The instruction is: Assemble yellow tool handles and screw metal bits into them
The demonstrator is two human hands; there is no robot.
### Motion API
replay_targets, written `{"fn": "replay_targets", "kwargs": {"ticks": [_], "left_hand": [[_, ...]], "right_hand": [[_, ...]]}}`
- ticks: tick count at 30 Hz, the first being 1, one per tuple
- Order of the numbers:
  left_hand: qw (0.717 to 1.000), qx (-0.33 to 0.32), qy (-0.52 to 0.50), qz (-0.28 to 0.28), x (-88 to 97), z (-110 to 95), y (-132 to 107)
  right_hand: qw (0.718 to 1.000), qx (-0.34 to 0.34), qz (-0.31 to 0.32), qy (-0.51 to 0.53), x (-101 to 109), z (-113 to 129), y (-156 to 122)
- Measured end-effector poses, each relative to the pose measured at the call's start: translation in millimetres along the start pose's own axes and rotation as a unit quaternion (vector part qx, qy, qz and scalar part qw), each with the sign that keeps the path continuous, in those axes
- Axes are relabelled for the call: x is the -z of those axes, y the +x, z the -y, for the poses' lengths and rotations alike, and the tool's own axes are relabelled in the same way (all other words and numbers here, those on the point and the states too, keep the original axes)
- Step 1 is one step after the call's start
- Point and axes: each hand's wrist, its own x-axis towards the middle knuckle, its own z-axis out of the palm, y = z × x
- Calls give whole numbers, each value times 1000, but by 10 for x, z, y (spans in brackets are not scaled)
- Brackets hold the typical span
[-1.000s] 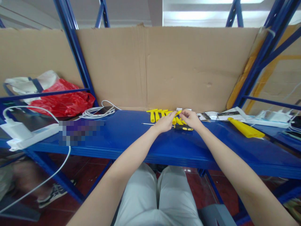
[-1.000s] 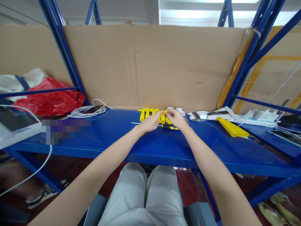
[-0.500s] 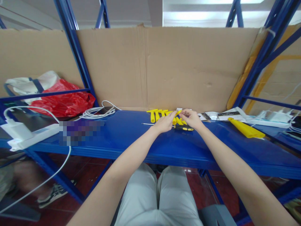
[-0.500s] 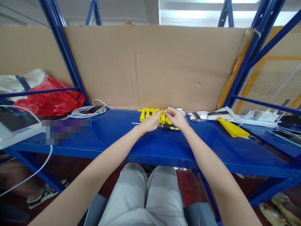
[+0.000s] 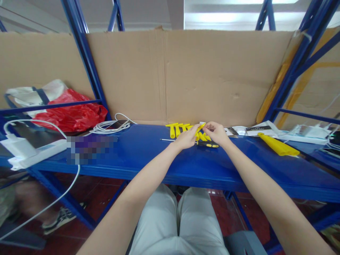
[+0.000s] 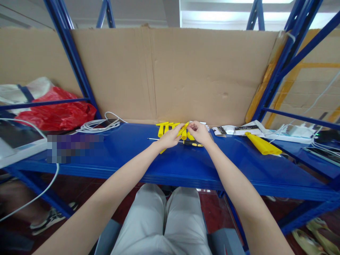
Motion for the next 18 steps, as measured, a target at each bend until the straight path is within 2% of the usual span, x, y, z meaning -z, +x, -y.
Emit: {"fn": "replay_targets", "kwargs": {"ticks": [12, 18], "left_hand": [[996, -26, -79, -18, -39, 48, 42], [986, 17, -166, -18, -16, 49, 59]], "right_hand": [[999, 1, -10, -32, 2, 23, -10], [992, 22, 11, -123, 58, 86, -36]]}}
